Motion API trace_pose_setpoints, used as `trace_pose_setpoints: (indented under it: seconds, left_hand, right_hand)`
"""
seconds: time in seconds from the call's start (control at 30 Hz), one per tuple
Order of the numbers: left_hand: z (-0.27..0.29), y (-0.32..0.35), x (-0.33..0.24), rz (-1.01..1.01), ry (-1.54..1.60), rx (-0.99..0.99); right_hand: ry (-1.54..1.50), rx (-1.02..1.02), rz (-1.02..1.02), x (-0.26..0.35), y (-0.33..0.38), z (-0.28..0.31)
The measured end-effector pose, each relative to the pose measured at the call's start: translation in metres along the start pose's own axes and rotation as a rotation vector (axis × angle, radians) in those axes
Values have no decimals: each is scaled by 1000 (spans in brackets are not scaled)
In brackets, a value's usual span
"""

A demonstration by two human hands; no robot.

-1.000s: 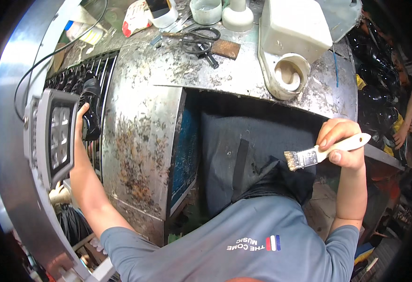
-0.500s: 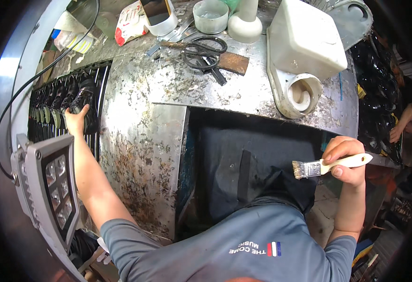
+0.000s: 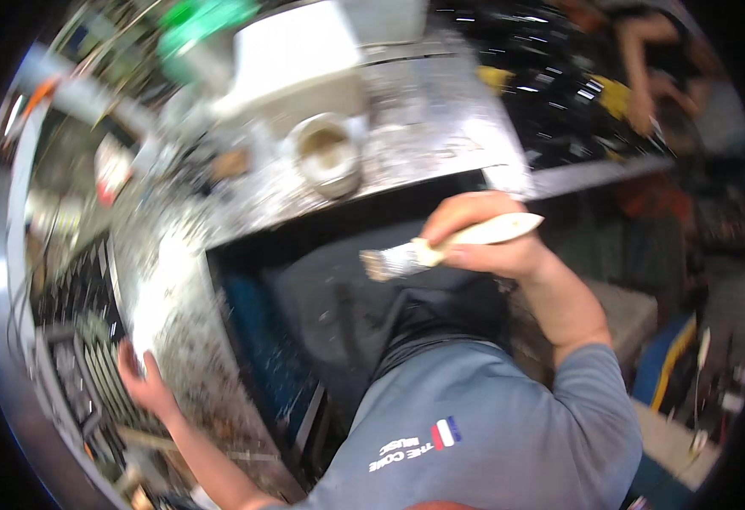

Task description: The person paints the sole of a black shoe with white paint using a brush. They repeatedly dip the brush into a container of white paint and apply it to the shoe's sole, ensuring even coverage. The person handles multiple shoes, placing them on a nearby table after painting.

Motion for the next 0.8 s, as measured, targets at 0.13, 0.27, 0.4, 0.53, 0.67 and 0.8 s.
trace_pose_setpoints:
  seconds: [0.13,0.27,0.4,0.53,0.67,0.8]
  left_hand:
    - [-24,62,-127,-222,-30,125]
    - [-57,110,-215,-384,170,280]
    - [-82,143,-258,-510,190,337]
    - [-92,158,-267,-532,190,368]
    - [-92,158,-272,-530,176,397]
    - [-91,157,-263,-542,166,366]
  right_hand:
    - [-164,-298,-45,17,39,36]
    - [208,-574,219,18,72,110]
    - [1459,-707,326,28,77,190]
    - [1657,-699,194,1,85,254]
    - [1670,-636,246,-7,92,283]
    - [1451,-747,285,36,97,298]
Point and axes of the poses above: each hand's wrist, its own y-axis away from the middle knuckle, its own z-axis out of the back of the hand, x = y × z, the point moved 4 cm from there along -y, towards the middle knuckle, and after that the axes turned 14 degrees about -y, right-handed, at the moved point
